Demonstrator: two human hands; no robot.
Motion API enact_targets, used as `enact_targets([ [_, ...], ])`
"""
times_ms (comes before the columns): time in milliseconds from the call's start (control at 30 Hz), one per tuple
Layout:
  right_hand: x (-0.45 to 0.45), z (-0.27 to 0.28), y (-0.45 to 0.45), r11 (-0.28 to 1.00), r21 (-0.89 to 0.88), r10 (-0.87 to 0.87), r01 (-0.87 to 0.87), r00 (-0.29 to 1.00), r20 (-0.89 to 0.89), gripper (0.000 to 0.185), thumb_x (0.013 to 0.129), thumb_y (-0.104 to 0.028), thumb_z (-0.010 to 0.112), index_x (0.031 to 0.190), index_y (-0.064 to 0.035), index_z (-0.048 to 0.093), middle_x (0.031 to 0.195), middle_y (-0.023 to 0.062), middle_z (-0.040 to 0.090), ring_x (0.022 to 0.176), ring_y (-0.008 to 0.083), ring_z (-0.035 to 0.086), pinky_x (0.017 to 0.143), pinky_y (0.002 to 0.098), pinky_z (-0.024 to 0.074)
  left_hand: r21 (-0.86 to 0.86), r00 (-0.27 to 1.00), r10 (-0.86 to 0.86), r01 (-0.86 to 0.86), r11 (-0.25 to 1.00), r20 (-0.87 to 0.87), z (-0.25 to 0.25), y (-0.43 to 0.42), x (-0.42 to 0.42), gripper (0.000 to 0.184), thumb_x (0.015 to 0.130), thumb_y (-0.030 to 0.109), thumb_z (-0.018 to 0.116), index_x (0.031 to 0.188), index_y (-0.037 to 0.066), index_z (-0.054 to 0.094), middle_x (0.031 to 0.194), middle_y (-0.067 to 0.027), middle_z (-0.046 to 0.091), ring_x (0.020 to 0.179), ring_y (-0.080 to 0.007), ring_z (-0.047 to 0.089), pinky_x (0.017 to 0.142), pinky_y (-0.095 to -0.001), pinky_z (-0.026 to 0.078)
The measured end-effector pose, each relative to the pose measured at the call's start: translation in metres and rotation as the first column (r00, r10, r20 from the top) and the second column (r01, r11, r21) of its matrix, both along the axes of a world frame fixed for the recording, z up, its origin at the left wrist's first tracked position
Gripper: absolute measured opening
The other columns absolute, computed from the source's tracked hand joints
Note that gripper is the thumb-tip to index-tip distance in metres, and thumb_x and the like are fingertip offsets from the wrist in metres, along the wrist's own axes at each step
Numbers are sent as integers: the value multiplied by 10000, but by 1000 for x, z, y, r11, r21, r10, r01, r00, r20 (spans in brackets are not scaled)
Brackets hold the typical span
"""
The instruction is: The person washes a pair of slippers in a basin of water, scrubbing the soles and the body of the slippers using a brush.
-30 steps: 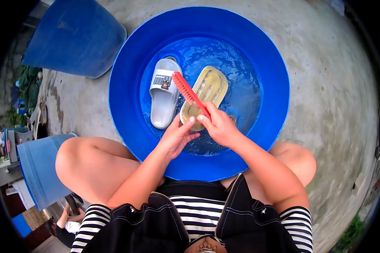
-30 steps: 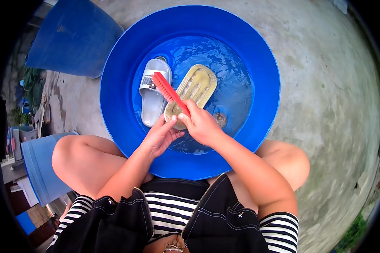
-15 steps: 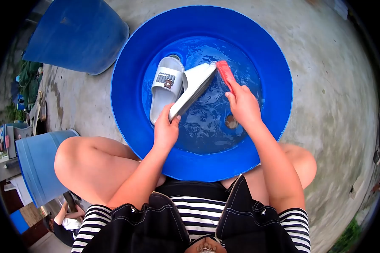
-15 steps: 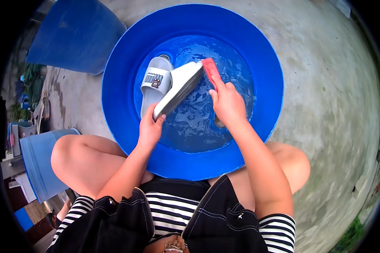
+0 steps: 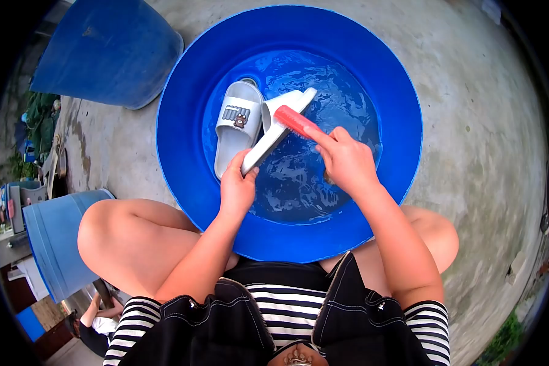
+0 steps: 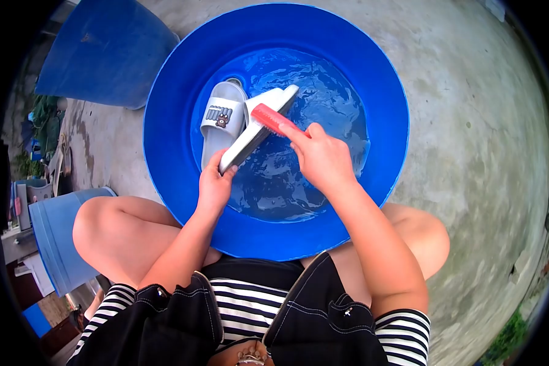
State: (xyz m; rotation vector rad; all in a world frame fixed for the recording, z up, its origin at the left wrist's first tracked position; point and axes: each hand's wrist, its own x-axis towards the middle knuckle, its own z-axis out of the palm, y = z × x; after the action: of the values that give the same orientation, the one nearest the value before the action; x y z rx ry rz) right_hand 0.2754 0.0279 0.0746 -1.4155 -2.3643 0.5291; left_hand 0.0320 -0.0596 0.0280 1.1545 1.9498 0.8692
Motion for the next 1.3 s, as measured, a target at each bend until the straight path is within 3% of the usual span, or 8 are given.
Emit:
enact_targets([
  [167,2,6,1,999,33,0,-2,998,63,340,949,-195,677,1277,-278,709,857,99,588,674,309,669,601,435,563,72,988,-70,80,994,-139,4,0,2,429,916,-24,688,1334,58,634,994,-80,700,867,-139,625,796,-302,510],
  [267,-18,13,-28,978,78,198,-192,977,-76,397,905,-164,717,1285,-278,707,847,76,582,668,270,662,571,401,555,-2,998,-37,37,999,-53,-2,-2,-2,417,890,-3,703,1299,52,641,1226,-213,673,1102,-366,671,960,-391,514],
  [333,-22,14,-37,967,91,248,-240,963,-104,367,896,-176,720,1253,-261,726,830,76,587,665,253,671,553,393,557,21,995,-36,38,999,-98,-6,-3,-3,425,906,-27,695,1320,47,641,969,-92,707,864,-149,630,795,-305,508],
  [567,-5,7,-12,996,87,17,-17,1000,-3,353,900,-188,722,1244,-267,731,819,81,587,637,274,665,562,414,560,55,992,-49,56,997,-117,4,0,2,408,909,-30,687,1309,44,645,950,-79,697,847,-137,613,786,-302,504],
  [667,-4,11,-11,996,58,62,-62,998,0,356,899,-190,723,1248,-261,726,819,87,585,628,285,661,562,419,562,-47,999,-27,26,999,-21,11,2,5,413,894,-6,702,1301,39,647,1248,-202,665,1128,-343,668,982,-378,507],
  [833,-20,16,-40,953,-29,297,-301,949,-106,387,888,-195,736,1256,-317,721,842,77,590,648,276,667,566,416,557,105,998,-13,6,994,65,-15,-3,-3,418,918,-22,689,1326,56,641,1009,-46,691,878,-125,608,801,-286,498],
  [1033,13,-7,13,981,-36,-187,191,978,93,358,967,-179,669,1296,-313,709,833,67,580,690,286,648,613,408,546,-84,998,30,-25,996,52,11,2,5,409,890,-15,711,1291,52,665,1104,-165,718,999,-261,702,894,-354,531],
  [1300,-11,0,-23,984,49,176,-173,983,-56,351,923,-197,702,1259,-299,722,840,92,580,673,312,674,605,433,568,-109,999,36,-32,993,35,4,-2,-2,406,884,-34,707,1279,58,678,1160,-173,704,1047,-291,698,934,-353,520],
])
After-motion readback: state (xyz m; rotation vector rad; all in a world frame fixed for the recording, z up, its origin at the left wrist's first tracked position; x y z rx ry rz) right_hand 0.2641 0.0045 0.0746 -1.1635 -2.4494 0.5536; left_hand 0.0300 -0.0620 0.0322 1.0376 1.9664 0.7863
